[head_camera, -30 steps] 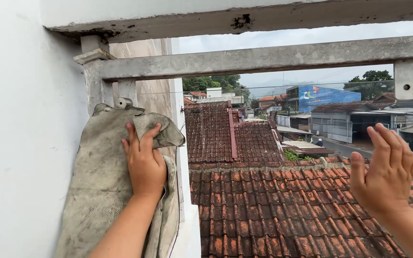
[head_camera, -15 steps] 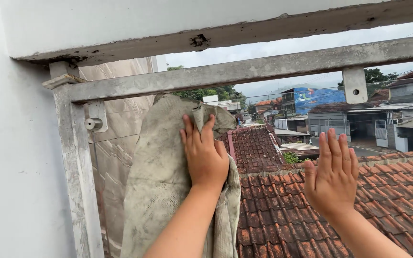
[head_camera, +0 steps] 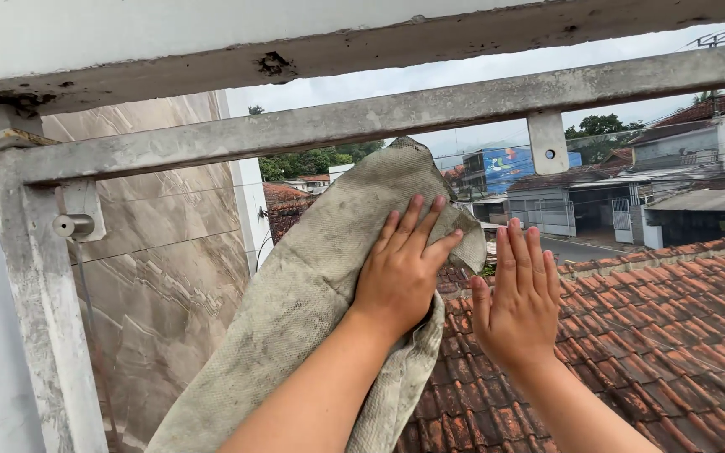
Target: Wiping and cleaning the metal and glass railing on a balcony.
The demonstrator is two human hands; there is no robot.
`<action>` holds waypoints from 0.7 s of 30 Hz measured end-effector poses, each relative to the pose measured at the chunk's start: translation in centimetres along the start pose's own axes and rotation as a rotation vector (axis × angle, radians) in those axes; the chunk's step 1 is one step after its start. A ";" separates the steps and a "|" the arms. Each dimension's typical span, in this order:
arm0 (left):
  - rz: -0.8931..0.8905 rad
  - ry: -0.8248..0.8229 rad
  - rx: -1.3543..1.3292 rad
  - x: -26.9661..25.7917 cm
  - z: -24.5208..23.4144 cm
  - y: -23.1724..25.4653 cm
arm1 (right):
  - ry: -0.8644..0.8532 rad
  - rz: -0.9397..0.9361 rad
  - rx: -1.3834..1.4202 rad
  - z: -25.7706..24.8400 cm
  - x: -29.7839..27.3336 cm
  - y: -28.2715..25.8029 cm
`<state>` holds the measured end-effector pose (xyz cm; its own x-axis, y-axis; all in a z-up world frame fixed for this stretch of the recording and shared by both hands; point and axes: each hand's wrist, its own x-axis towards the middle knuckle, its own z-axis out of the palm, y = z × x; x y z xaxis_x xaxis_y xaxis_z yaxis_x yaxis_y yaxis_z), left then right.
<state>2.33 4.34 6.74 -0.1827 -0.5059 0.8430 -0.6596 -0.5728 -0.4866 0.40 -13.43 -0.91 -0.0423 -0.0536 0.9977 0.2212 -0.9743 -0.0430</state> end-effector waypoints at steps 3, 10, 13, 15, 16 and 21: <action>-0.011 -0.007 0.075 -1.0 -1.7 -2.2 | -0.017 0.000 -0.009 -0.1 -0.1 -0.1; -0.081 0.006 0.144 -4.0 -8.3 -8.3 | -0.025 -0.017 0.000 -0.5 0.0 0.2; -0.170 0.059 0.256 -6.9 -11.8 -11.3 | -0.026 -0.013 0.009 -0.9 0.0 0.0; -0.315 0.127 0.307 -9.1 -14.0 -13.2 | -0.022 -0.016 0.008 -0.8 0.0 0.3; -0.319 0.128 0.312 -10.3 -14.8 -13.9 | -0.023 -0.020 0.014 -0.8 -0.1 0.4; -0.487 0.185 0.405 -15.0 -18.0 -16.1 | -0.015 -0.010 0.004 -0.6 -0.3 1.0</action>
<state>2.59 32.78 6.06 -0.0789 -0.0285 0.9965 -0.3791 -0.9236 -0.0564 0.06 -14.51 -1.28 -0.0298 -0.0404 0.9987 0.2243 -0.9740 -0.0327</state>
